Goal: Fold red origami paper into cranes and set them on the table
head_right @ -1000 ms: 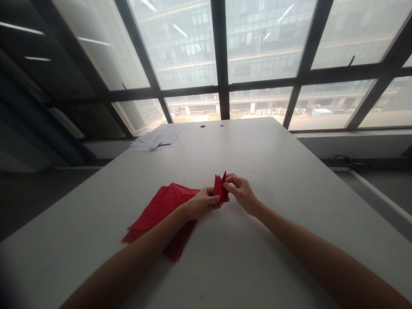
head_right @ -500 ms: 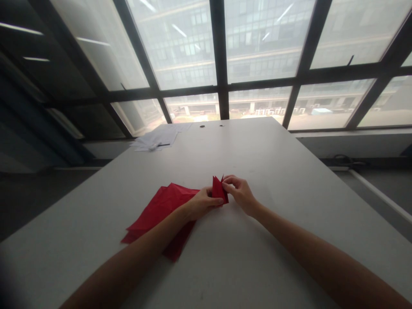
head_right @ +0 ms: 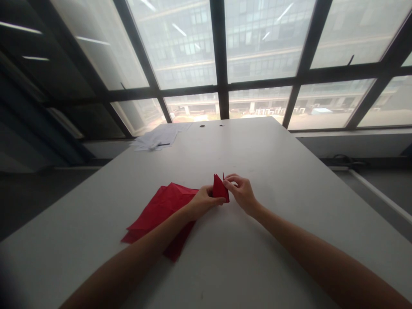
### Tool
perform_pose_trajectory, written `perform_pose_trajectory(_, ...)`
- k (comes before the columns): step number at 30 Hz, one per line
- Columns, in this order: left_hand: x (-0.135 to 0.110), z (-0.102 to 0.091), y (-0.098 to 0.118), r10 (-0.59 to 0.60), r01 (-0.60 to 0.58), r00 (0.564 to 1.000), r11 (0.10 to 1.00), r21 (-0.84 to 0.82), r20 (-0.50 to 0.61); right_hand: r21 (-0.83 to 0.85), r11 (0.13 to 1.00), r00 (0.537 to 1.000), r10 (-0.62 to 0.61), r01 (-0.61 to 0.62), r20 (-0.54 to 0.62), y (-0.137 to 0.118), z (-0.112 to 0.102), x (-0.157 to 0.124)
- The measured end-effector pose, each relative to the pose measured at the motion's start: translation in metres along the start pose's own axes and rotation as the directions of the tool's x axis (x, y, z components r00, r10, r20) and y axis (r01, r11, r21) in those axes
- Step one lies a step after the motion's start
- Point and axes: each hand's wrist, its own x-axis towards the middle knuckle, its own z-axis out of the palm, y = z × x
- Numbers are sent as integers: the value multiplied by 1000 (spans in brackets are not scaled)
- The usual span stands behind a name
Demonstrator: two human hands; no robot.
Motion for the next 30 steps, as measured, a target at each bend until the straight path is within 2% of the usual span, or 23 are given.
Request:
perform_pose_trajectory(6, 2, -1, -6, 41, -40, 999, 998, 43, -15, -11, 1000, 999, -8, 8, -47, 3, 0, 0)
perform_pose_trajectory(12, 2, -3, -6, 24, -26, 1000, 995, 98, 17, 36, 998, 999, 45, -45, -5, 5, -1, 0)
perform_pose_trajectory(19, 0, -2, -2, 27, -29, 1000, 989, 146, 16, 93, 992, 996, 82, -79, -24, 14, -3, 1)
perform_pose_trajectory(25, 1, 2, -1, 111, -104, 992, 988, 114, -53, 39, 997, 994, 72, -69, -84, 14, -2, 3)
perform_pose_trajectory(30, 2, 1, -4, 75, -69, 997, 981, 180, -27, 102, 991, 993, 95, -87, -73, 15, 0, 1)
